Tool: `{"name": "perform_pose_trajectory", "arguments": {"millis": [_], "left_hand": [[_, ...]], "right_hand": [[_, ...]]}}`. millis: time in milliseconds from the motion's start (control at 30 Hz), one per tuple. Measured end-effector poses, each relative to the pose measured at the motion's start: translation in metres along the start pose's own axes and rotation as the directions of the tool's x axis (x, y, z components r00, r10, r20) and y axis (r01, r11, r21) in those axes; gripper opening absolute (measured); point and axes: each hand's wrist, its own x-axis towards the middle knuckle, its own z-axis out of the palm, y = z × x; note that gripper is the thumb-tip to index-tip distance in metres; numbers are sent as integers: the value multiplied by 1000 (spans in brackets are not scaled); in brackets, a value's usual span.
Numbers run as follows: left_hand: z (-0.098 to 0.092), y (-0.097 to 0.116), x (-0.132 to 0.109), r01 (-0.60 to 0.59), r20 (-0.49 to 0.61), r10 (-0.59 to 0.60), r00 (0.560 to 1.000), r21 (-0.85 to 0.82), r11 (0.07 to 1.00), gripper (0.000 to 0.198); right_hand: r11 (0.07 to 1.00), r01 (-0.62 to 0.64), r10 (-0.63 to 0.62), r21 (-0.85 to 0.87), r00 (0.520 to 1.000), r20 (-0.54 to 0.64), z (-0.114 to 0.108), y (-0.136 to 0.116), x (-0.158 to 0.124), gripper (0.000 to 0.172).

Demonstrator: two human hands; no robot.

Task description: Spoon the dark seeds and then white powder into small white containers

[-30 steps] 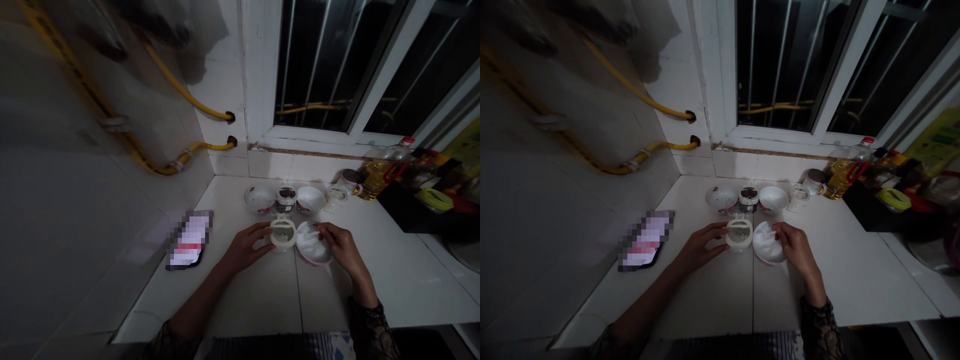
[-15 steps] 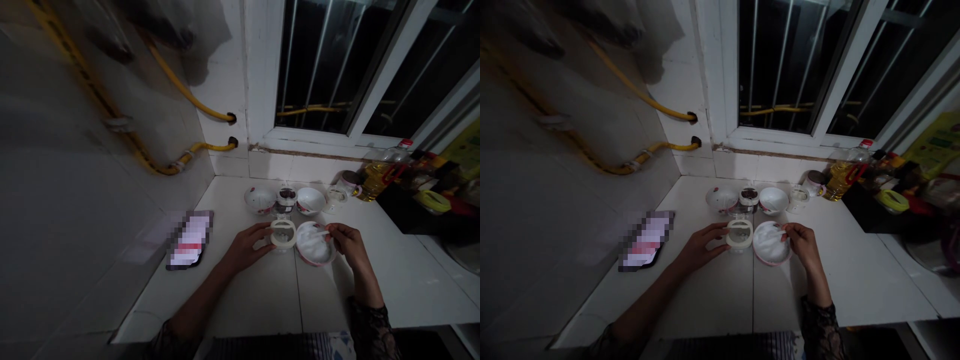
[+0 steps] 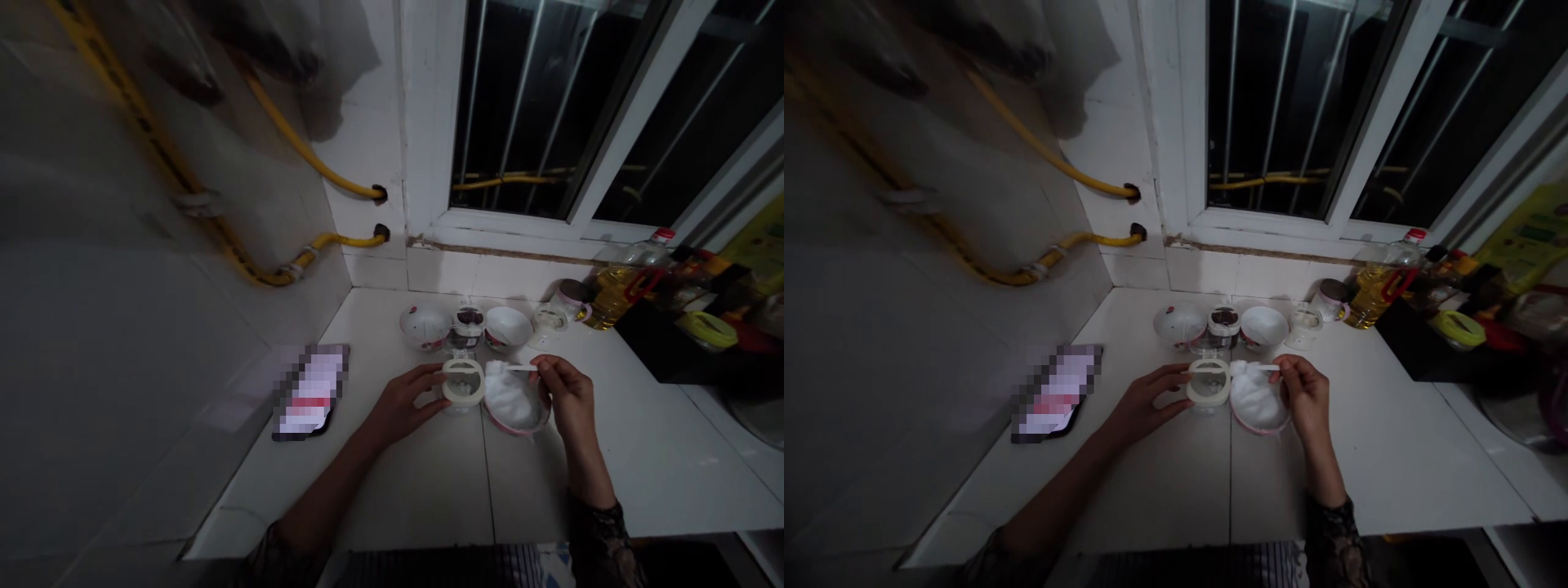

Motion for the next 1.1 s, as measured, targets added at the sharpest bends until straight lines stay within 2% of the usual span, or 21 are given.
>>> {"name": "perform_pose_trajectory", "arguments": {"millis": [67,100,133,200,233,267,300,333,433,467,533,667,767,933,1000,1100], "left_hand": [[1,0,0,7,2,-7,1000,2,1000,27],[1,0,0,9,2,-9,1000,2,1000,27],[1,0,-1,9,1,-9,1000,3,1000,26],[1,1,-1,3,-3,-3,1000,5,1000,26],[1,1,0,-1,-5,1,1000,6,1000,26],[0,1,0,-5,-6,5,1000,8,1000,26],[0,2,0,-5,-5,5,1000,11,1000,26],[-1,2,1,-5,-3,5,1000,14,1000,26],[-1,2,1,0,-3,0,1000,20,1000,26],[-1,2,1,3,-5,-3,1000,18,1000,26],[-1,0,0,10,-3,-10,1000,15,1000,27],[0,-1,-1,2,2,-2,1000,16,1000,27],[0,0,-1,-2,3,2,1000,10,1000,27],[-1,0,0,-5,3,5,1000,10,1000,27],[0,0,-1,2,6,-3,1000,16,1000,27],[0,0,-1,8,11,-8,1000,8,1000,27]], "right_hand": [[969,218,-214,-113,976,42,10,-2,-8,31],[916,363,-348,-172,931,111,14,-2,-12,28],[830,512,-475,-219,856,202,18,-2,-14,25],[620,741,-640,-258,668,380,22,-2,-18,25],[544,796,-674,-264,602,428,23,-3,-18,26],[507,818,-692,-273,574,438,21,-4,-18,27],[512,808,-694,-293,590,413,18,-5,-17,27],[548,772,-681,-322,636,363,14,-7,-15,25],[703,553,-534,-446,826,183,-7,-11,-9,21],[727,482,-469,-490,869,159,-15,-11,-7,21],[729,374,-371,-573,920,129,-28,-11,-3,24],[713,274,-223,-646,961,162,-34,-7,0,29],[764,236,-119,-600,966,229,-20,-4,0,30],[859,166,-18,-484,955,295,1,2,-2,33],[884,126,11,-450,957,289,0,4,-1,34],[889,89,4,-449,979,202,-10,2,1,35]]}}
